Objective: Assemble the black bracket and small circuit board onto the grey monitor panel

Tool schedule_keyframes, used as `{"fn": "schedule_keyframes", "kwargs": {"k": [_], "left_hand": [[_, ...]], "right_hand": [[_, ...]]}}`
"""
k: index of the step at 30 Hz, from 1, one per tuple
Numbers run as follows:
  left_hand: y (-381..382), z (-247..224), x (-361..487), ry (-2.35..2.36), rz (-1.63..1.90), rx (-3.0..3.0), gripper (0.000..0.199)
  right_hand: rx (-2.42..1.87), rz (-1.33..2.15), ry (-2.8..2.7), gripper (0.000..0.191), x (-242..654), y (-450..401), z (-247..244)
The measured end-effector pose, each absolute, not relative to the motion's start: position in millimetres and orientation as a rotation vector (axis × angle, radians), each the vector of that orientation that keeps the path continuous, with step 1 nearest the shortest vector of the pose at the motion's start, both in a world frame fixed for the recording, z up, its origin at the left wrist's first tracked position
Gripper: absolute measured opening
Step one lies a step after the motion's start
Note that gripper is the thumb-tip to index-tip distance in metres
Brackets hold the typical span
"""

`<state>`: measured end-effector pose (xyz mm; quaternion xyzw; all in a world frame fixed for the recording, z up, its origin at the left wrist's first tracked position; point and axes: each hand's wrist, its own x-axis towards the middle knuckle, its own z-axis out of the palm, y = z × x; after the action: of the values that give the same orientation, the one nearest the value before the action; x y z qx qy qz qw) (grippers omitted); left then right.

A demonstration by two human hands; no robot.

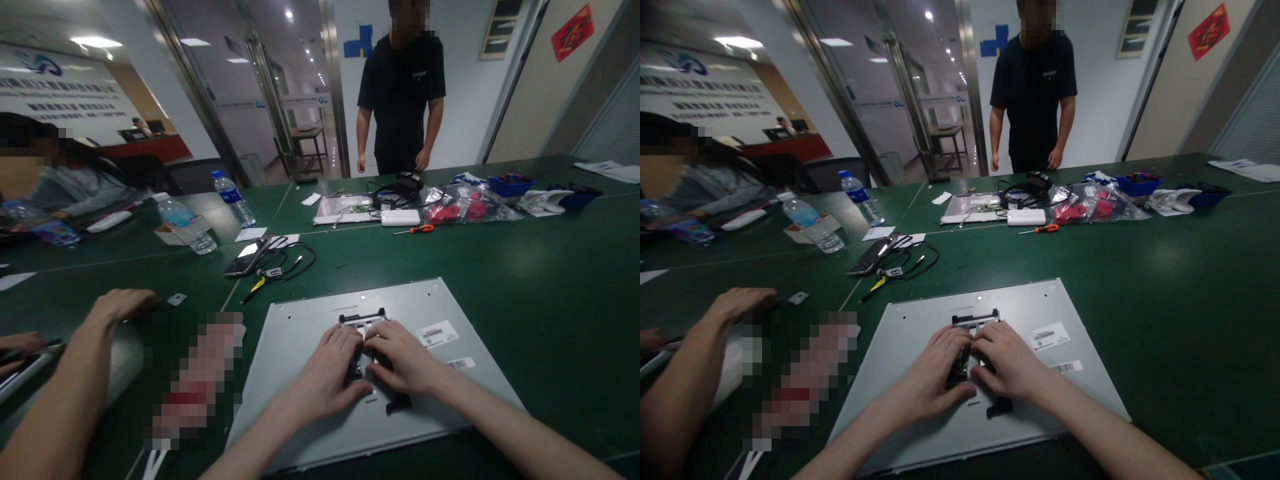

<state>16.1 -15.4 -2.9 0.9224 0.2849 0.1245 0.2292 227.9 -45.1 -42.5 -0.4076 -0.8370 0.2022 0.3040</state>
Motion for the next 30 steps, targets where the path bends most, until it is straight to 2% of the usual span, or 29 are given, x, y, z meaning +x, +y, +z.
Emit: {"fn": "schedule_keyframes", "kwargs": {"k": [20,30], "left_hand": [[-14.6,-8.6,14.5,0.754,0.400,2.556,0.053],[-16.0,-4.7,14.3,0.737,0.340,2.565,0.060]], "right_hand": [[-1.088,0.647,-2.212,0.049,230.7,-47.6,-37.9],[-1.100,0.697,-2.207,0.049,229.6,-46.8,-36.8]]}}
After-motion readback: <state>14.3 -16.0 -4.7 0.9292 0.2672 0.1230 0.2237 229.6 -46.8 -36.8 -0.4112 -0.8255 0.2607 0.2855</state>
